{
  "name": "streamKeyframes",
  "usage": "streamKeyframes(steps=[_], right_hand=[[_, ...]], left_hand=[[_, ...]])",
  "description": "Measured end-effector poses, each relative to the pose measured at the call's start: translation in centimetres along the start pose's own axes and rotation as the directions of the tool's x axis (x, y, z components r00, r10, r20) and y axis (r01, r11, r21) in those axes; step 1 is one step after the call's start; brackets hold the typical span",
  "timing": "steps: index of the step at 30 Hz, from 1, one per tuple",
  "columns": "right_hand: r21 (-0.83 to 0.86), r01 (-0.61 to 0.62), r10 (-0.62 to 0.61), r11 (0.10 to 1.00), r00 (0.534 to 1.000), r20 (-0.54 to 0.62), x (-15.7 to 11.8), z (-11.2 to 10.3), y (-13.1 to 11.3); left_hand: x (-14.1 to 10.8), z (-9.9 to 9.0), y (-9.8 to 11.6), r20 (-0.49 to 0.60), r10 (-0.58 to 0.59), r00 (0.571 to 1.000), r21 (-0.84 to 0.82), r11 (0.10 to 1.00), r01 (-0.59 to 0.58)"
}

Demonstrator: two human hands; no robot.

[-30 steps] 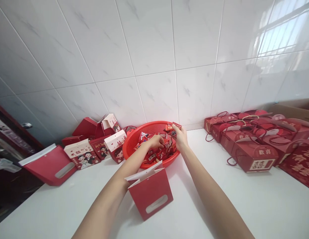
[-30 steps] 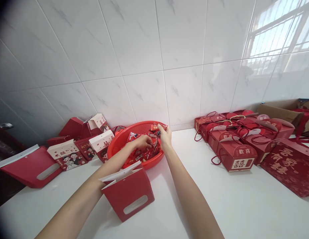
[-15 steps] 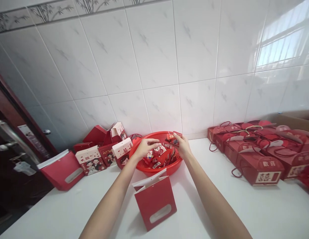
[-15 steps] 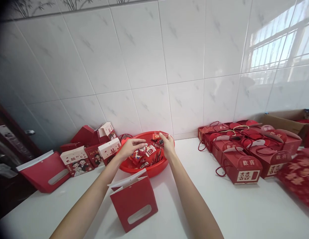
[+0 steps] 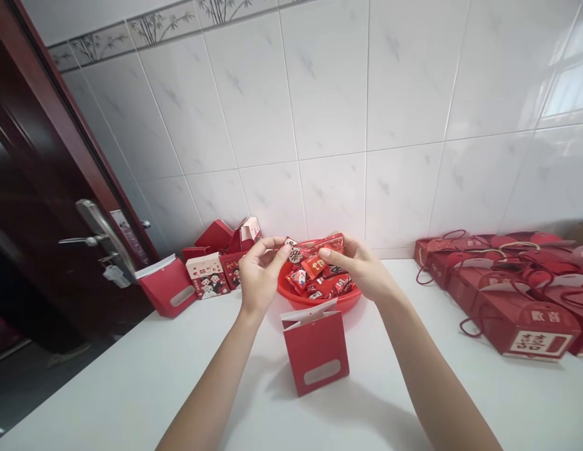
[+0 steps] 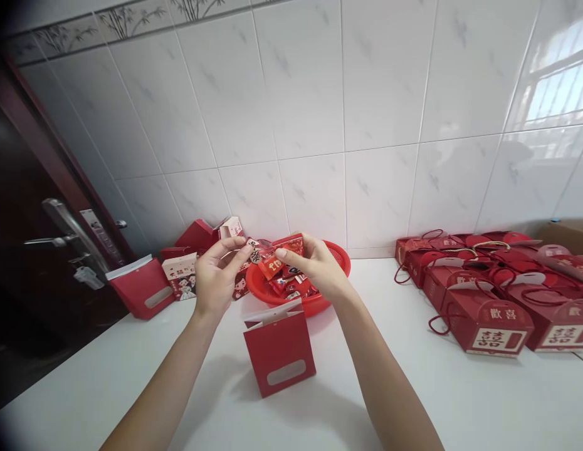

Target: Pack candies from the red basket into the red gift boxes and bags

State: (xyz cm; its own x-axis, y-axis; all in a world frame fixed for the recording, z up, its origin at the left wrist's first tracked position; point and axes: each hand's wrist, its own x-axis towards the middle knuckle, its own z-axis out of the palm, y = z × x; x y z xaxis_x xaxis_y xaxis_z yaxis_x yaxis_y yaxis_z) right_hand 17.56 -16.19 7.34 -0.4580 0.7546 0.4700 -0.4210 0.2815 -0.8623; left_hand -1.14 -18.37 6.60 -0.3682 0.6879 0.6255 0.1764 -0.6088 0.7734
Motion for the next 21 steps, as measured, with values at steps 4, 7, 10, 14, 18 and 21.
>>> streamKeyframes(steps=[4, 7, 10, 14, 18, 21], right_hand=[[-0.060, 0.024, -0.024, 0.998, 1.000, 0.003, -0.3, 0.6, -0.2], [-0.100, 0.036, -0.037, 0.994, 0.999, -0.016, -0.3, 0.3, -0.4], [-0.208, 0.052, -0.062, 0.977, 0.997, -0.042, -0.7, -0.3, -1.1], [-0.380, 0.053, -0.052, 0.924, 0.999, 0.012, -1.6, -1.3, -2.8], [-0.405, 0.047, 0.015, 0.913, 0.989, 0.148, -2.6, -1.4, -4.4], [-0.485, 0.053, 0.061, 0.873, 0.974, 0.216, -2.9, -1.1, -4.8]], left_hand=[[-1.2, 0.2, 0.4, -0.036, 0.013, 0.999, -0.061, 0.998, -0.015], [-2.1, -0.1, 0.5, 0.014, -0.034, 0.999, -0.126, 0.991, 0.036], [-3.5, -1.6, 0.4, 0.067, -0.044, 0.997, -0.109, 0.993, 0.051], [-6.5, -4.5, 0.0, 0.248, -0.007, 0.969, 0.146, 0.989, -0.030], [-8.6, -5.9, -0.8, 0.342, -0.126, 0.931, 0.340, 0.941, 0.003], [-8.7, -5.3, -1.5, 0.312, -0.216, 0.925, 0.367, 0.925, 0.092]])
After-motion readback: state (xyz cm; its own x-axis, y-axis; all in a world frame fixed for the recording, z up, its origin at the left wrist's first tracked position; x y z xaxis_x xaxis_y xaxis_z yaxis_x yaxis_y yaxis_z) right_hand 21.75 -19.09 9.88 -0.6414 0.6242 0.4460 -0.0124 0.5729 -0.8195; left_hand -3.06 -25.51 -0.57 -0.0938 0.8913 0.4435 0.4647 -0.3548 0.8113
